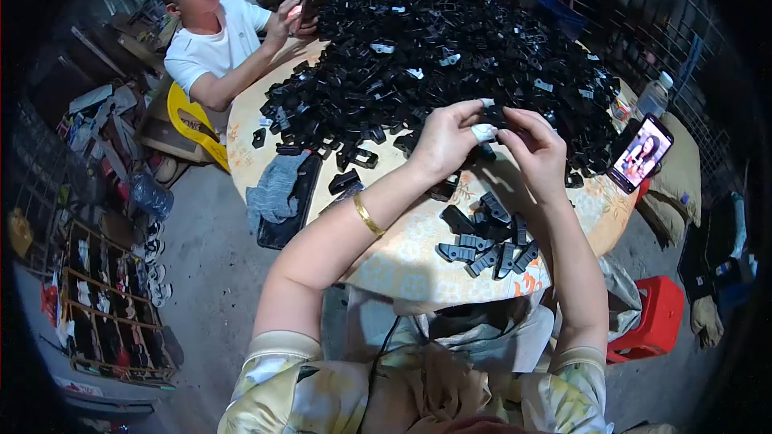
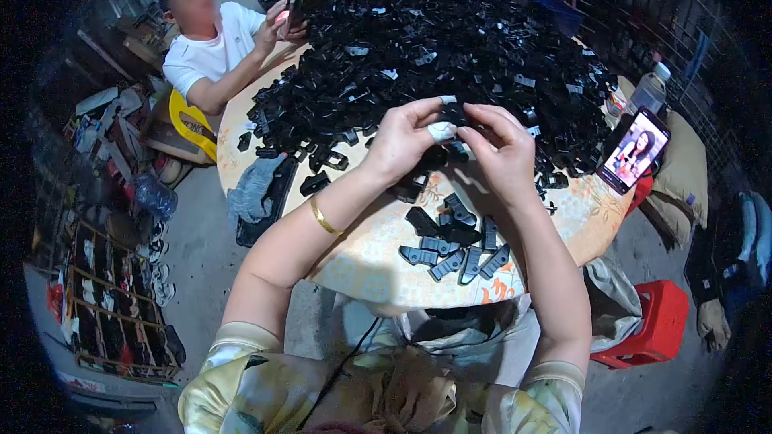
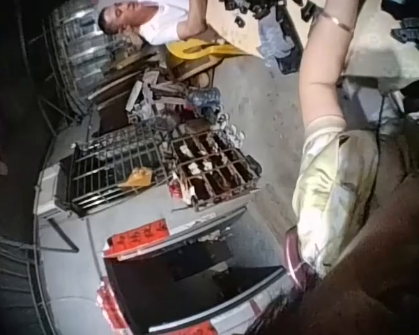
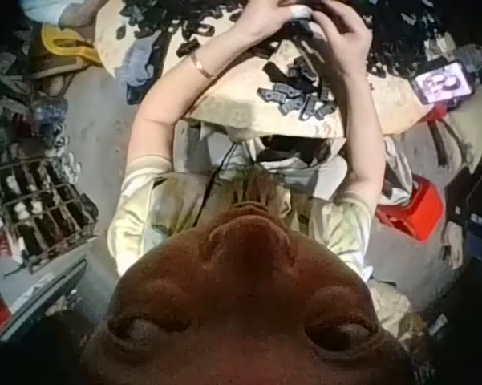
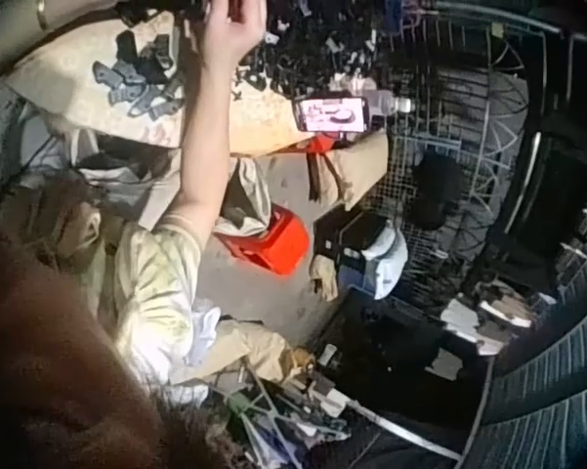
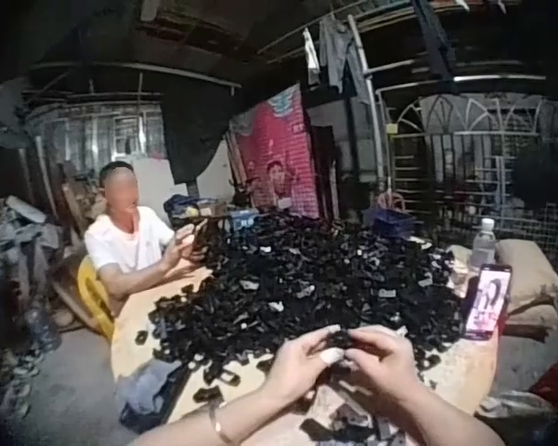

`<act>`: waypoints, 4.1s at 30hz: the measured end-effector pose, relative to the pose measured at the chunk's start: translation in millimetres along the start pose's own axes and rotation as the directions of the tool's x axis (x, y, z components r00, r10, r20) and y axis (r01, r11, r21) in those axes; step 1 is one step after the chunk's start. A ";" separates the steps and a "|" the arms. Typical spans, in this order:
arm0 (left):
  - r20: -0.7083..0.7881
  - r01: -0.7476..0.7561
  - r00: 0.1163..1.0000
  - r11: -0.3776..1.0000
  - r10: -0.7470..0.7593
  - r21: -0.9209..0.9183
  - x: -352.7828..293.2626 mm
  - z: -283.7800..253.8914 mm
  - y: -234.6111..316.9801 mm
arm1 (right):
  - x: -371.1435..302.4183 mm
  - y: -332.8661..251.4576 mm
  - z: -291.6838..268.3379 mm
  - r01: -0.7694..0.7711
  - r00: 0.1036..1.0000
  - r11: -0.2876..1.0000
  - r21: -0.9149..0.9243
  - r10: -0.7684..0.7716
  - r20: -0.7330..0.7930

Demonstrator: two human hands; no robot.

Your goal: Assembling small black plastic mechanical components at a workbench.

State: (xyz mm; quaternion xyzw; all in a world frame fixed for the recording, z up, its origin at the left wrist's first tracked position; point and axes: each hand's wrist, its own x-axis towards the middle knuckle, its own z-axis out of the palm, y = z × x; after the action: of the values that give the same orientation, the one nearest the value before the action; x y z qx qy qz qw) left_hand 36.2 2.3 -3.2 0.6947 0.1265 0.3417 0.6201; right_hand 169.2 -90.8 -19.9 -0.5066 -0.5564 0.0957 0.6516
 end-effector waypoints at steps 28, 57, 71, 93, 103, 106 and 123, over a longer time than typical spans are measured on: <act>0.384 -0.256 0.916 0.568 -0.115 0.782 -44.0 -31.9 -12.2 | 0.1 31.8 0.2 0.084 0.974 0.734 -0.673 0.082 0.212; -0.274 0.091 0.951 0.715 0.145 0.693 58.4 -65.3 -25.9 | -0.5 12.8 -9.1 -0.177 0.818 0.912 -0.371 0.346 0.459; -0.007 0.152 0.988 0.982 -0.154 -0.110 -16.0 -12.4 -11.6 | -1.1 4.1 2.9 -0.367 0.927 0.927 0.073 0.359 0.106; -0.041 0.023 0.998 0.955 -0.037 -0.294 -22.7 -3.2 -4.7 | -4.5 5.9 11.4 0.115 0.987 0.981 -0.154 -0.096 0.126; 0.154 0.204 0.967 0.979 -0.201 -0.001 -20.0 -27.8 7.3 | 7.7 18.6 -8.2 -0.284 0.947 0.959 -0.017 0.284 0.148; 0.346 -0.365 0.924 0.655 0.165 0.661 -25.9 -20.3 -1.8 | 5.5 25.4 -6.2 0.145 0.976 0.860 -0.489 -0.044 0.213; 0.578 -0.407 0.816 0.728 0.018 0.552 -36.1 -12.6 -10.8 | 3.1 21.7 2.7 0.158 0.987 0.776 -0.611 -0.106 0.120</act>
State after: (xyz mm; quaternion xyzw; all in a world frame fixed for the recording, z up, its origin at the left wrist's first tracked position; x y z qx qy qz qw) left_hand 4.4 -7.5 -25.0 0.9428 -0.0247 0.1393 0.3018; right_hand 177.7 -76.9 -34.9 -0.6475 -0.6164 -0.1178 0.4322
